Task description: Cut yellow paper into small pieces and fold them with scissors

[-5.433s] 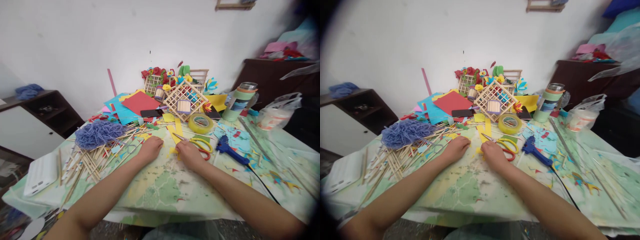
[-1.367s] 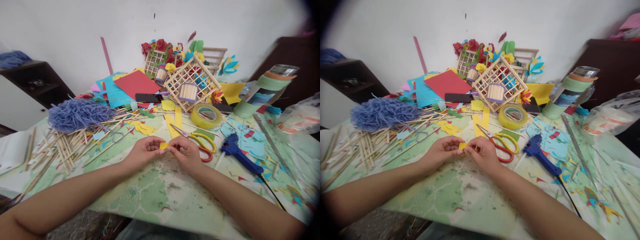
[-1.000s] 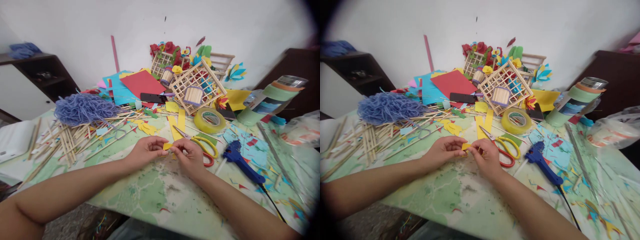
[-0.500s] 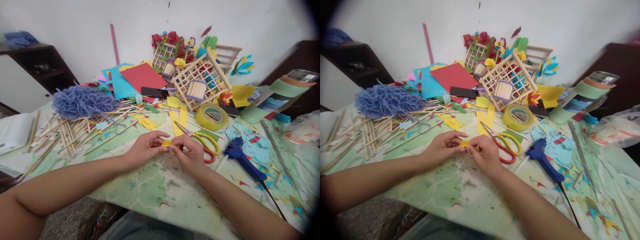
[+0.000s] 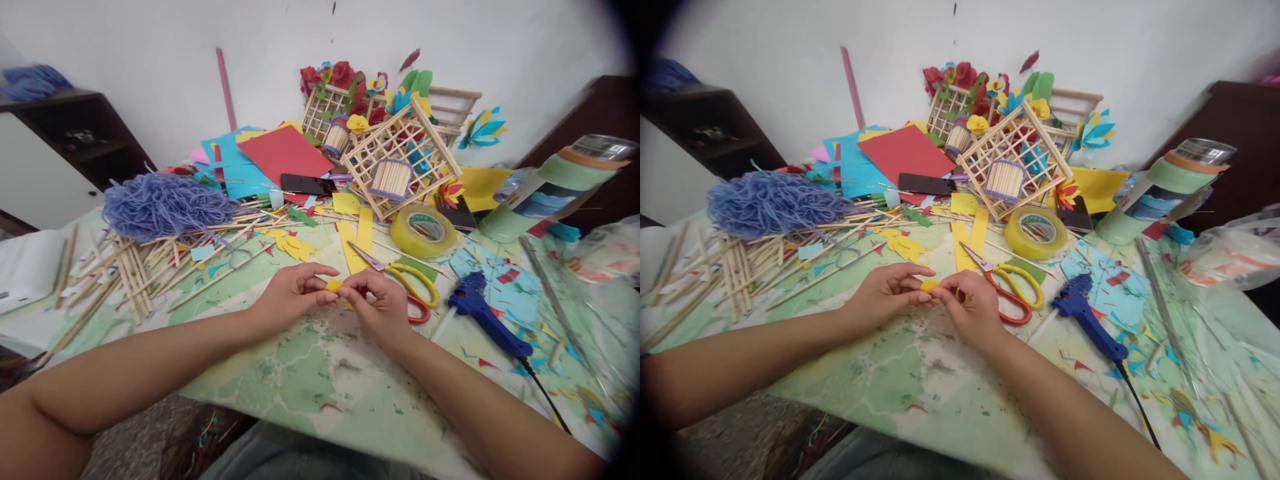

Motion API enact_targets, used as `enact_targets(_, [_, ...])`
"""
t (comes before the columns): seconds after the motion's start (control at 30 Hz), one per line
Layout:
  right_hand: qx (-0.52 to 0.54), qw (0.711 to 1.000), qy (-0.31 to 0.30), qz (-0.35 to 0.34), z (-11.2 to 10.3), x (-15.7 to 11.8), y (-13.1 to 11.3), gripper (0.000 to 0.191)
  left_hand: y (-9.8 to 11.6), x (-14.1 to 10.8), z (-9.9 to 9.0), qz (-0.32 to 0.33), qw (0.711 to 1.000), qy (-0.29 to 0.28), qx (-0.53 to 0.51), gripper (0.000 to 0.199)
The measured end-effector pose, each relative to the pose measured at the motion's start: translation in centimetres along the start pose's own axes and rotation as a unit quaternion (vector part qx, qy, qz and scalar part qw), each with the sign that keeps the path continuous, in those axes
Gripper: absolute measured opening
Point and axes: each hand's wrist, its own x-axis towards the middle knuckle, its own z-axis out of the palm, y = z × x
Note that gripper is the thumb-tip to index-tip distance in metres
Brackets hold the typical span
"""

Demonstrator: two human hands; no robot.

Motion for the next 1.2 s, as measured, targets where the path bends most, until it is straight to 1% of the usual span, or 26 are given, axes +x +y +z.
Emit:
enact_targets(0.1, [0.003,1.0,0.006,0.021,0.04,-0.04,0.19,0.014,-0.03,0.05,0.06,0.005,1.0,0.003,0.01,0.045])
enact_targets(0.17, [0.009,1.0,0.007,0.028,0.07,-0.07,0.32,0.015,-0.11,0.12,0.09,0.011,1.0,0.005,0.008,0.044])
enact_targets(0.43, [0.011,1.0,0.001,0.018,0.01,-0.01,0.38,0.014,-0.3,0.25,-0.02,-0.001,1.0,-0.001,-0.031,0.031])
enact_targets(0.7, [0.016,1.0,-0.002,0.023,0.16,-0.09,0.49,0.015,-0.14,0.3,-0.12,-0.009,1.0,0.009,-0.013,0.031])
enact_targets(0.9, [0.052,0.997,0.014,0.055,0.33,0.12,0.25,0.01,-0.08,0.15,-0.08,-0.01,1.0,0.01,-0.012,0.044])
enact_targets(1.07, [0.068,0.996,0.02,0.061,0.28,0.14,-0.08,0.008,0.06,-0.04,0.05,-0.017,1.0,0.018,0.002,0.055])
enact_targets(1.2, [0.109,0.991,0.025,0.08,0.33,0.26,-0.06,0.007,0.2,0.03,0.02,-0.016,1.0,0.013,0.007,0.063])
